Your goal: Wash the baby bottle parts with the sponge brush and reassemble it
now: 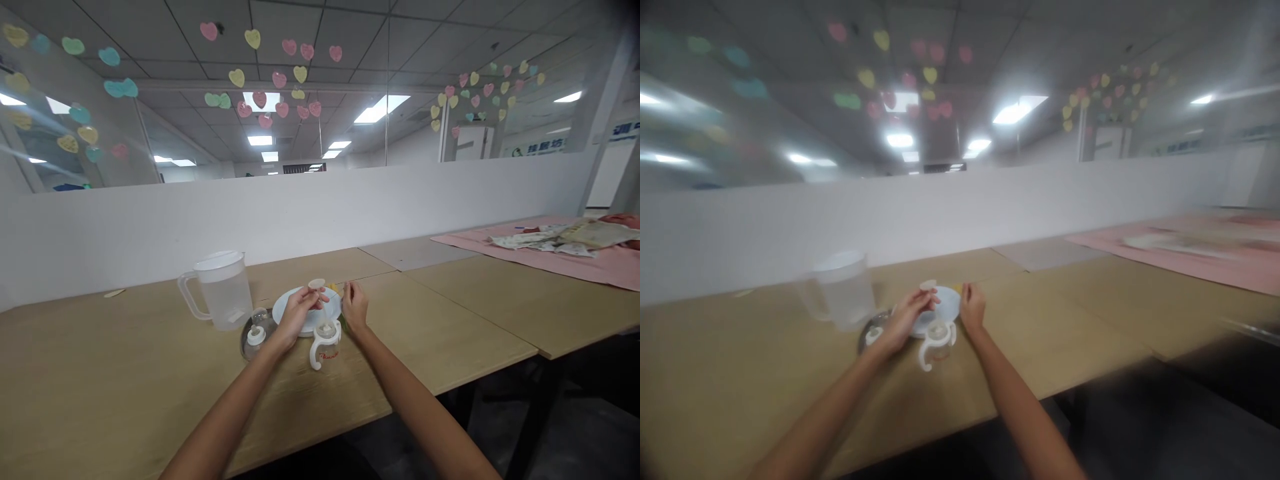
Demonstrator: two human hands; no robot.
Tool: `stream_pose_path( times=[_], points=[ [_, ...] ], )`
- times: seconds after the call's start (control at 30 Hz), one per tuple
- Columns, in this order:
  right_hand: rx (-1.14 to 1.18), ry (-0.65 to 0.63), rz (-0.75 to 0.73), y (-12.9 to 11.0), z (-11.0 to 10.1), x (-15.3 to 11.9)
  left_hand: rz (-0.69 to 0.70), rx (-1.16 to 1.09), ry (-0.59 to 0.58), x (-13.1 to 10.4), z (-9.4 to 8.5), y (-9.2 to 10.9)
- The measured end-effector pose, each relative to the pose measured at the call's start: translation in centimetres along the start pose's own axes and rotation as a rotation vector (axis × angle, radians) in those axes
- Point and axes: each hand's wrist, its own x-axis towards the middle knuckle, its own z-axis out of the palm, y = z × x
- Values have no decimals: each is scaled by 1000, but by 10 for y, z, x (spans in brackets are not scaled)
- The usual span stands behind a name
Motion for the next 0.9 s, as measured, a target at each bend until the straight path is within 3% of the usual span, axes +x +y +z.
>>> stream_pose_path(
  times=[0.23,0.37,0.53,0.6,0.7,0.8,0.9],
  points=[
    [-30,-27,-52,5,2,-2,116,405,-41,-27,-1,-19],
    [-54,-51,-64,7,2,-4,260,557,71,-29,-15,-27],
    [-118,-73,-77,8,-1,-6,329,974,366,-28,-64,-37],
    [-128,-82,-84,9,-1,-6,258,1203,468,-31,-86,-44],
    [-128,-100,-77,11,-1,-6,35,1382,555,-36,-111,-56],
    [-120,-109,-62,14,-1,-6,-131,1399,536,-39,-121,-65],
    [-115,-104,-57,15,0,-6,-185,1371,523,-40,-121,-68]
  ],
)
